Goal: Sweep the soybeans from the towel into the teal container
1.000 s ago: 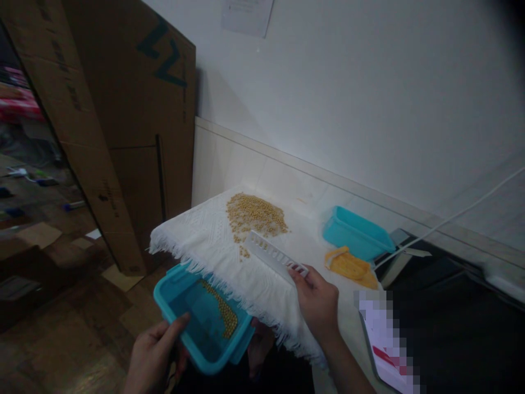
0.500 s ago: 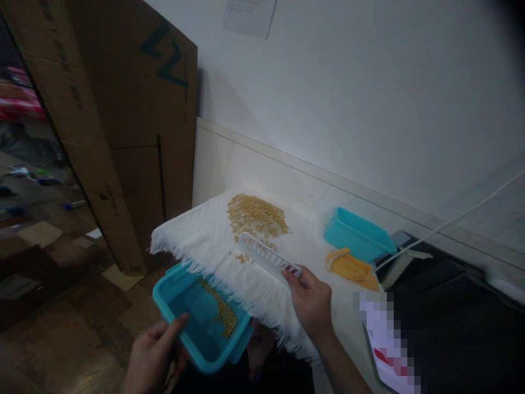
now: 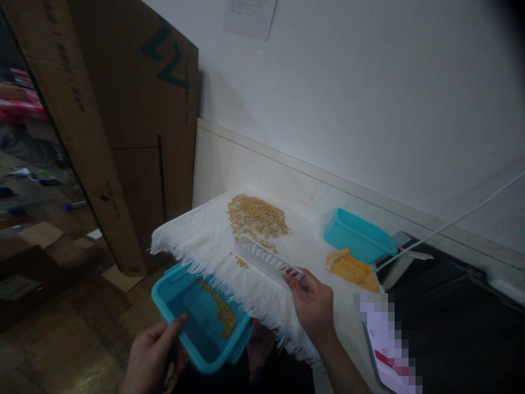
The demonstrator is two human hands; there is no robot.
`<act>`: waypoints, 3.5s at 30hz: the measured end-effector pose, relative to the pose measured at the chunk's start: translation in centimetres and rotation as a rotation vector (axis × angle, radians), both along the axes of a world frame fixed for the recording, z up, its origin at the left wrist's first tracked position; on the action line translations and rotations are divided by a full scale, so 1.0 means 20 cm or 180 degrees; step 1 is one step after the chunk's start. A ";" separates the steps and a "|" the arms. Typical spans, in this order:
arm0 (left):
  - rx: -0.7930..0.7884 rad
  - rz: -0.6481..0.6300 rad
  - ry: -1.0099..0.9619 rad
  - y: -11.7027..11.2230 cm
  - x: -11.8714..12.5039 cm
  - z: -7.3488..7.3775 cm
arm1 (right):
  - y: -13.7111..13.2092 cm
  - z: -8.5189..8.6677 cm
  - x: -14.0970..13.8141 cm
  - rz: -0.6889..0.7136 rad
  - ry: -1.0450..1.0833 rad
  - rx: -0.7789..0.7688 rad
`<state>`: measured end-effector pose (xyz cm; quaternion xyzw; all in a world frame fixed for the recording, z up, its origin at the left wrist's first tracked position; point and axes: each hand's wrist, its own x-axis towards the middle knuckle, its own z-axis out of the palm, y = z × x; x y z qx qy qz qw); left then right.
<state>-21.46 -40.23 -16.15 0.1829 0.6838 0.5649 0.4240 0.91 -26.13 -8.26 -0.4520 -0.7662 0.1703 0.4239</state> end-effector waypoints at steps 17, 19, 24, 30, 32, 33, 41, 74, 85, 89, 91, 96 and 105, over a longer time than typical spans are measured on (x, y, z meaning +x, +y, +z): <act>0.0025 -0.0062 0.0120 0.00 0.01 0.02 | -0.17 0.01 0.14 -0.0407 -0.0375 0.0068; 0.0044 -0.0063 0.0080 0.00 0.00 0.01 | -0.18 0.01 0.14 -0.0392 -0.0381 0.0069; -0.0025 -0.0057 0.0038 0.00 -0.01 -0.01 | -0.19 0.00 0.13 -0.0369 -0.0343 0.0040; 0.0026 -0.0102 0.0057 0.00 0.00 0.01 | -0.21 0.00 0.15 -0.0371 -0.0379 0.0110; 0.0035 -0.0090 0.0075 0.00 0.00 0.02 | -0.21 -0.01 0.14 -0.0381 -0.0405 0.0106; 0.0036 -0.0076 0.0061 0.00 0.00 0.02 | -0.21 -0.01 0.14 -0.0389 -0.0415 0.0103; 0.0003 0.0012 0.0077 0.00 0.00 0.01 | -0.22 -0.01 0.08 -0.0285 -0.0522 0.0070; -0.0071 0.0105 0.0267 0.00 -0.06 -0.01 | -0.18 0.03 -0.11 0.0533 -0.0202 0.0532; -0.0123 0.0054 -0.0133 0.00 -0.02 -0.02 | 0.04 0.00 0.22 -0.1552 -0.0542 0.0721; -0.0065 0.0017 -0.0122 0.00 0.00 -0.02 | 0.04 -0.02 0.19 -0.1396 -0.0875 0.0870; -0.0073 0.0009 -0.0107 0.00 0.01 -0.02 | 0.03 -0.03 0.16 -0.1309 -0.0912 0.0928; -0.0173 -0.0020 -0.0135 0.00 0.01 -0.03 | 0.00 -0.05 0.11 -0.1190 -0.0777 0.0927; -0.0185 -0.0027 -0.0156 0.00 0.02 -0.01 | -0.05 -0.05 0.12 -0.0899 -0.0419 0.0632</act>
